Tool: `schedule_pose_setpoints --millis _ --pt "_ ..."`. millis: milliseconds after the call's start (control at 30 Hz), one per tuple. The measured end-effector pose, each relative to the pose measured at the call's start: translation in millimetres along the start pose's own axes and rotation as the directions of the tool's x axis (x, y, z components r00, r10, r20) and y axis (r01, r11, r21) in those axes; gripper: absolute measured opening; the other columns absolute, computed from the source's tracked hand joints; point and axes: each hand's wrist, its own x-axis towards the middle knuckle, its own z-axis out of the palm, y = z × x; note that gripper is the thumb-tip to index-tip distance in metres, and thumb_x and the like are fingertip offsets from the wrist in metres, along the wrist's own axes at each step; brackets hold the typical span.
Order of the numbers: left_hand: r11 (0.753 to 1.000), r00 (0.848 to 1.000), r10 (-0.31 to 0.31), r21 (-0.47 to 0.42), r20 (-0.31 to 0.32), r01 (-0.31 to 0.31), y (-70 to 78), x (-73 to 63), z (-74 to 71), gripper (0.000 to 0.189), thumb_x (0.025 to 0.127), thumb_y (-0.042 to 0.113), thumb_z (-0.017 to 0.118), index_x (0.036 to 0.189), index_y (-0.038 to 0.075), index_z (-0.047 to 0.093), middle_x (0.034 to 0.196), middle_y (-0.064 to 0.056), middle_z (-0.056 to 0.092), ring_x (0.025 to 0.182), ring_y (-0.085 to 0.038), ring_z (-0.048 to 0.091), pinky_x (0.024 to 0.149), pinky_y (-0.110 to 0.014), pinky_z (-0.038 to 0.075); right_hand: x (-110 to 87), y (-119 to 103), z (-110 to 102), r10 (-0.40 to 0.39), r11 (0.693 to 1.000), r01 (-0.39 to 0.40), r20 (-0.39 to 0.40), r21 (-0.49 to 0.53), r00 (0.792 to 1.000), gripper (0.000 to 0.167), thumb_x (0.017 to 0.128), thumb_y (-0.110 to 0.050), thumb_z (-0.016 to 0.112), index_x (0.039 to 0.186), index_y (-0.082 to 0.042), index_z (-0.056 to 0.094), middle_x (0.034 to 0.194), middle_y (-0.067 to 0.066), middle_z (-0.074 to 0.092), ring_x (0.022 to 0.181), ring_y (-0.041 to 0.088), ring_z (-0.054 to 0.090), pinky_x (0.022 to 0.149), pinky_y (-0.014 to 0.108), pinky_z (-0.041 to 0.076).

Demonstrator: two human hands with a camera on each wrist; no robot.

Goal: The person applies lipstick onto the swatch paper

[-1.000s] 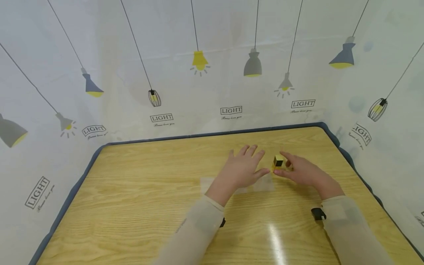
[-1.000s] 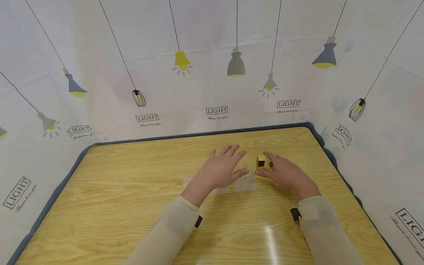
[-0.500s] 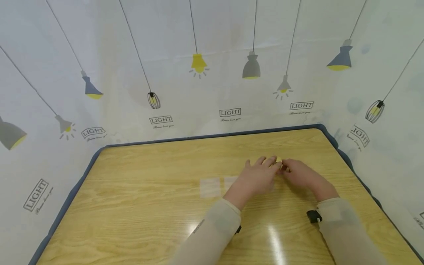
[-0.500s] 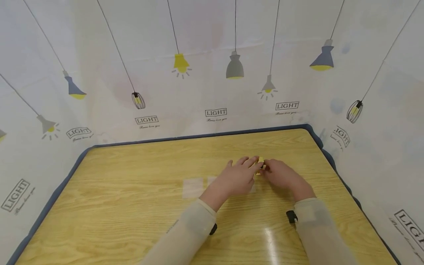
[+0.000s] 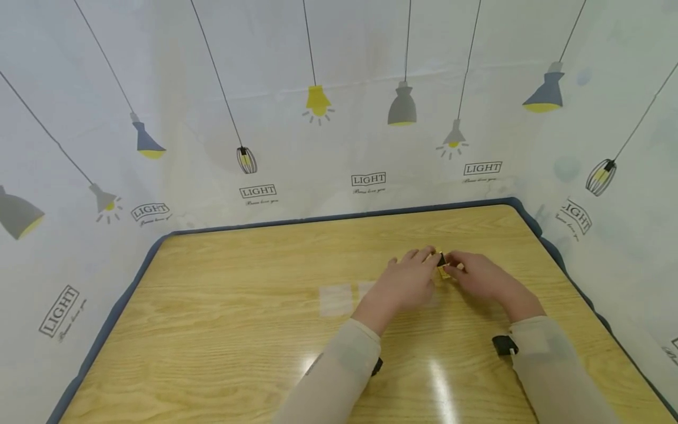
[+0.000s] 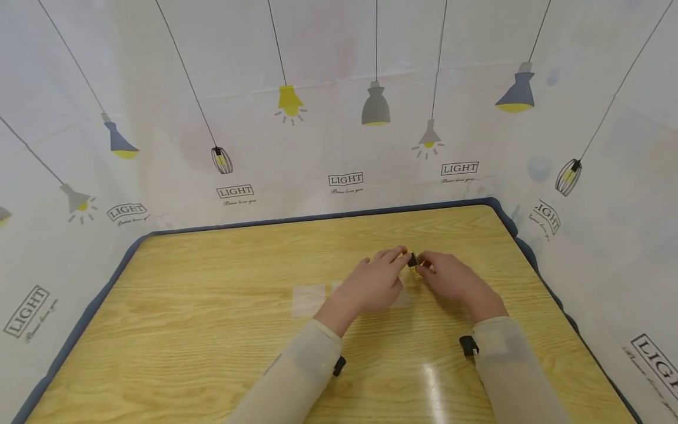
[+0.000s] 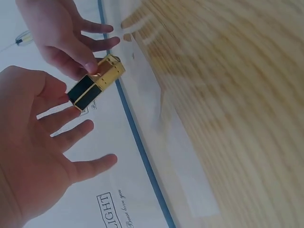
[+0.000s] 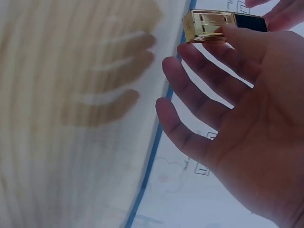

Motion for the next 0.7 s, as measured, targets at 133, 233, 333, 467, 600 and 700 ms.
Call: schedule_pose_setpoints --millis 133,233,333,467,600,700 --pt "0.981 0.998 -0.021 -0.193 -0.063 0.009 -8.2 -1.3 1.0 0.058 0.115 0.033 0.041 0.171 0.023 0.026 0.176 -0.001 0.029 0.159 -0.021 0.039 0.124 -0.044 0.045 -1.8 -6.8 -3.8 -0.011 0.999 0.011 -0.011 0.035 1.0 0.034 0.114 -0.027 0.053 0.134 -0.001 0.06 0.126 0.023 0.071 0.105 0.032 0.071 0.084 0.047 0.06" --pt "0.931 0.991 -0.068 -0.365 -0.118 0.02 -14.1 -3.3 0.7 0.057 0.115 0.03 0.045 0.169 0.016 0.032 0.171 -0.009 0.036 0.152 -0.025 0.049 0.12 -0.039 0.049 -4.5 -18.3 -7.4 -0.026 0.998 0.028 -0.037 0.056 0.999 0.031 0.113 -0.028 0.053 0.132 -0.003 0.058 0.11 0.018 0.071 0.086 0.024 0.066 0.071 0.038 0.055" --pt "0.83 0.968 -0.141 -0.558 -0.209 0.001 -20.1 -6.2 -0.8 0.05 0.114 0.023 0.052 0.161 0.008 0.046 0.161 -0.013 0.047 0.142 -0.026 0.058 0.112 -0.035 0.055 -8.1 -35.7 -10.2 -0.044 0.996 0.05 -0.076 0.079 0.996 0.027 0.113 -0.026 0.054 0.129 -0.004 0.055 0.093 0.012 0.065 0.072 0.017 0.055 0.063 0.032 0.047" --pt "0.651 0.91 -0.248 -0.753 -0.332 -0.097 -29.1 -17.4 -3.9 0.035 0.107 0.014 0.065 0.141 0.004 0.065 0.141 -0.014 0.063 0.12 -0.024 0.069 0.094 -0.024 0.062 -14.2 -59.8 -8.5 -0.067 0.988 0.08 -0.103 0.13 0.992 0.026 0.113 -0.024 0.054 0.13 -0.004 0.053 0.091 0.012 0.065 0.073 0.019 0.058 0.063 0.033 0.048" --pt "0.593 0.886 -0.273 -0.79 -0.376 -0.153 -41.2 -36.0 -7.0 0.033 0.099 0.019 0.078 0.129 0.009 0.069 0.128 -0.009 0.072 0.105 -0.016 0.07 0.082 -0.021 0.061 -20.6 -82.4 -1.3 -0.117 0.976 0.138 -0.125 0.167 0.985 0.031 0.113 -0.022 0.054 0.135 -0.001 0.053 0.095 0.011 0.066 0.078 0.017 0.06 0.065 0.031 0.051" --pt "0.611 0.89 -0.23 -0.77 -0.393 -0.182 -50.0 -52.5 -9.5 0.036 0.097 0.023 0.08 0.131 0.012 0.07 0.125 -0.006 0.074 0.103 -0.014 0.069 0.084 -0.024 0.061 -24.8 -98.8 4.0 -0.147 0.968 0.171 -0.139 0.181 0.979 0.034 0.113 -0.022 0.053 0.139 0.0 0.052 0.097 0.007 0.067 0.083 0.016 0.063 0.067 0.03 0.053"
